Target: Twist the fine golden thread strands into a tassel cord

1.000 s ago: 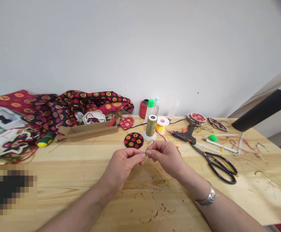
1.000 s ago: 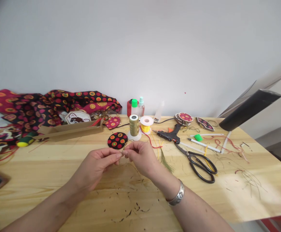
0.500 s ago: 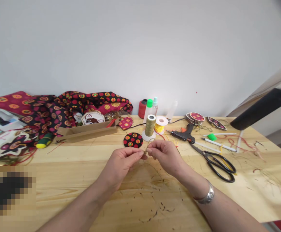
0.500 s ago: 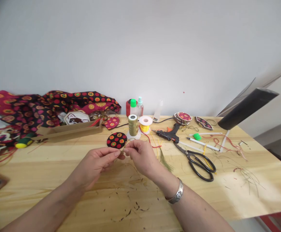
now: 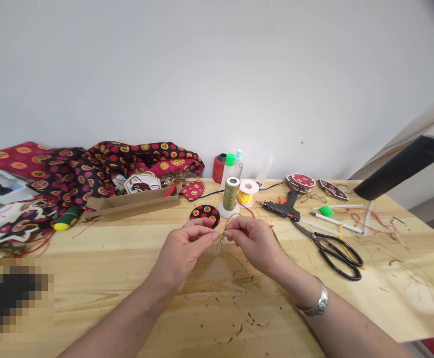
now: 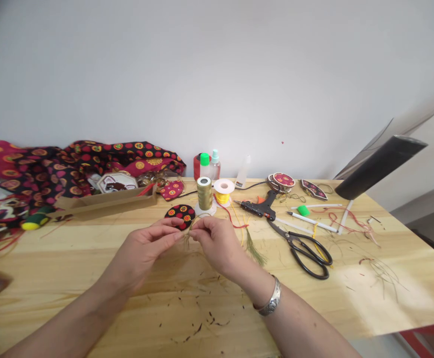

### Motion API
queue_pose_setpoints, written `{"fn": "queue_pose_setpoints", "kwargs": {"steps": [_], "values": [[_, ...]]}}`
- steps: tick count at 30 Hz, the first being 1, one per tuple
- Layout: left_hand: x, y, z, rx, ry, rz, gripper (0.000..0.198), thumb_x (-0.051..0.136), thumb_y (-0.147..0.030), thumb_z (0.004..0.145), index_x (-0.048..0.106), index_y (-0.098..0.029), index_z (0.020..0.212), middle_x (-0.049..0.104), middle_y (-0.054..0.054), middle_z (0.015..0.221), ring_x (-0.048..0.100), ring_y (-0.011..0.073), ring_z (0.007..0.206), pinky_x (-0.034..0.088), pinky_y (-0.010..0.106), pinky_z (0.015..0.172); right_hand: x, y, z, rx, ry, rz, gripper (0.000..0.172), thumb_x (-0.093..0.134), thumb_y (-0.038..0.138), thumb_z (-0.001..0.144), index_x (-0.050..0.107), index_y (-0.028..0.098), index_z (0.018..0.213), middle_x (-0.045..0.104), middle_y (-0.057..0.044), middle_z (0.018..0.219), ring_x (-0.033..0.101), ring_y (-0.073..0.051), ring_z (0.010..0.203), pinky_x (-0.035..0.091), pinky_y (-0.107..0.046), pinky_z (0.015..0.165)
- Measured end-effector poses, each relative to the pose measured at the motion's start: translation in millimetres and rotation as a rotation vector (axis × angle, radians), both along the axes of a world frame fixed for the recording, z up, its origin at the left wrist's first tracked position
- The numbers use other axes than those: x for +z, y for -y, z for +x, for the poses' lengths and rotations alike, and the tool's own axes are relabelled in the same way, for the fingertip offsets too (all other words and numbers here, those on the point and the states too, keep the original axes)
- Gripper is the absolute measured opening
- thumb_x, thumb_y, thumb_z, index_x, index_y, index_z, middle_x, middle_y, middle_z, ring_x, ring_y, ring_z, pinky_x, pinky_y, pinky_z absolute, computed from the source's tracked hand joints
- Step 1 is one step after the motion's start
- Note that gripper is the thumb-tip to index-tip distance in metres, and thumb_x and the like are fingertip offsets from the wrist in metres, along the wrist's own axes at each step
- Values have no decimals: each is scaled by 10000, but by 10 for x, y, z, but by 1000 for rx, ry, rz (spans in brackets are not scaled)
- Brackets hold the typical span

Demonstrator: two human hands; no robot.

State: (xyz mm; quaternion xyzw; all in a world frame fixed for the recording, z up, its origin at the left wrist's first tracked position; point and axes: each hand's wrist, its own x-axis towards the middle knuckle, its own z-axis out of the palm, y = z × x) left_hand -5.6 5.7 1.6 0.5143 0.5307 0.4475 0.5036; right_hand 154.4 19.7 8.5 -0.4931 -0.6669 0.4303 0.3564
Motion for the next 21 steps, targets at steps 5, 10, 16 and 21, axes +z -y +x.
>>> {"fn": "queue_pose_setpoints", "kwargs": {"steps": [5, 10, 16, 21], "values": [[7, 13, 6, -30, 104, -132, 135, 654, -299, 655, 701, -174, 681, 634, 49, 948, 529, 136, 747, 378, 239, 634, 9, 20, 0, 5, 54, 138, 130, 510, 155, 749, 574, 176, 639, 569, 19, 611, 479, -103, 587, 376, -206, 565], [0, 12, 3, -108, 254, -299, 182, 676, -303, 634, 678, -134, 704, 484, -39, 522, 285, 33, 433, 187, 191, 423, 17, 31, -5, 17, 55, 191, 144, 516, 147, 757, 572, 171, 626, 586, 18, 619, 498, -99, 600, 387, -198, 579], [20, 21, 14, -158, 208, -259, 179, 663, -300, 644, 669, -130, 701, 481, -34, 530, 307, 40, 453, 196, 189, 428, 28, 50, -10, 31, 7, 150, 155, 497, 108, 746, 580, 170, 631, 586, 19, 614, 514, -102, 606, 401, -203, 592], [32, 43, 34, -125, -20, -122, 185, 628, -338, 664, 677, -161, 689, 532, -20, 565, 362, 72, 488, 272, 208, 461, -6, 29, -8, 8, -26, 103, 114, 520, 143, 732, 583, 176, 643, 574, 20, 616, 493, -107, 599, 393, -212, 577]]}}
